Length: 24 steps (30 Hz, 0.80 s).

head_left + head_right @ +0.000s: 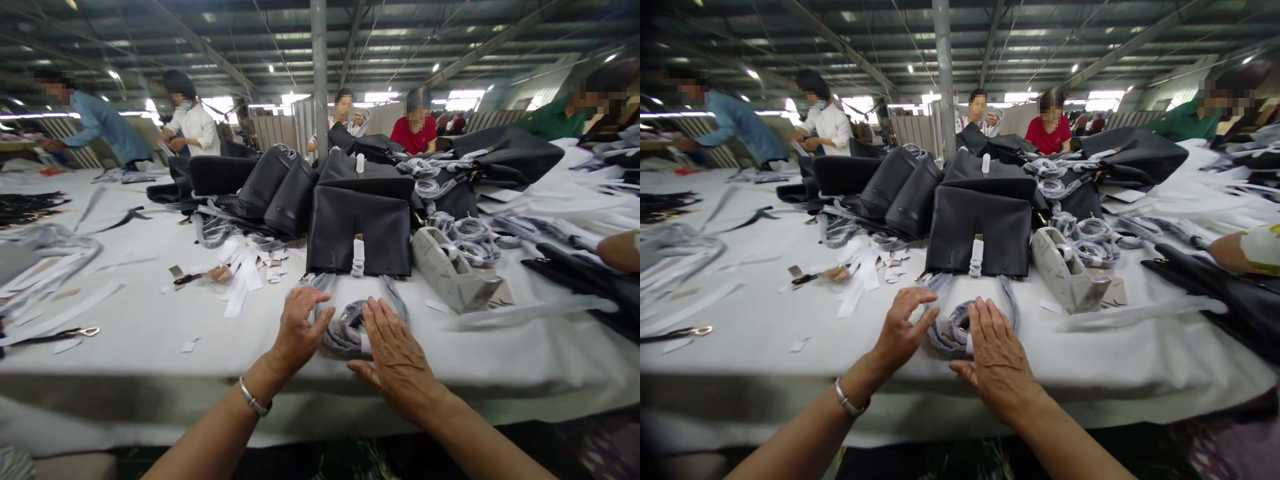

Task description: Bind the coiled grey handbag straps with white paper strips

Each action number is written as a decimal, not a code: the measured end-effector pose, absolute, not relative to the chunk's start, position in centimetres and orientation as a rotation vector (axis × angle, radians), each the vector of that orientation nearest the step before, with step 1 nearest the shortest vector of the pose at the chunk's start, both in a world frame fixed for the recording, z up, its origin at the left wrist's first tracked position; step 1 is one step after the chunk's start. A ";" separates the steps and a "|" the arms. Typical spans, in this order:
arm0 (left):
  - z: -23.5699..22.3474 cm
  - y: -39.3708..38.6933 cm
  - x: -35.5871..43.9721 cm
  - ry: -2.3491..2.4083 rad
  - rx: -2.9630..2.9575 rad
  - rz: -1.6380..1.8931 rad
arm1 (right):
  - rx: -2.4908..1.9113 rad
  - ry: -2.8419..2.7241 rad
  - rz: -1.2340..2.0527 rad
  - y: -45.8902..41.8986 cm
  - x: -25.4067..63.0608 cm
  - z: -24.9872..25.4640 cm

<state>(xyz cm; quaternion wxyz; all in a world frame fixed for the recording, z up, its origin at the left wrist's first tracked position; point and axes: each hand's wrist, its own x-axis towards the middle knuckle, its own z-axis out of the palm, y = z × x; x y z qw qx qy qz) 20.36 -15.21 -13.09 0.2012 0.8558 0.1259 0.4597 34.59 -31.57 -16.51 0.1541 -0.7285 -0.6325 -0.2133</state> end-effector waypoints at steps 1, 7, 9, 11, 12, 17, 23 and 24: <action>-13.2 -15.0 20.4 0.376 2.420 1.276 | -2.136 -1.802 -0.601 -31.3 34.5 -17.0; -14.0 -15.2 21.1 0.256 2.644 1.027 | -2.350 -1.983 -0.177 -30.7 35.6 -14.7; -14.3 -14.9 21.2 0.360 2.575 1.089 | -2.347 -2.016 -0.080 -30.4 36.1 -12.0; -14.5 -14.3 21.0 0.468 2.490 1.155 | -2.307 -1.944 -0.166 -29.8 36.4 -9.7; -14.6 -14.0 20.8 0.503 2.460 1.171 | -2.283 -1.890 -0.239 -29.2 36.4 -9.0; -14.7 -14.0 19.8 0.505 2.394 1.169 | -2.268 -1.946 -0.017 -26.0 35.1 -11.5; -14.2 -15.9 20.3 0.242 2.455 1.159 | -1.971 -1.930 0.502 -25.3 37.2 -13.7; -14.1 -16.0 20.5 0.274 2.477 1.103 | -1.866 -1.833 0.597 -25.6 38.1 -13.4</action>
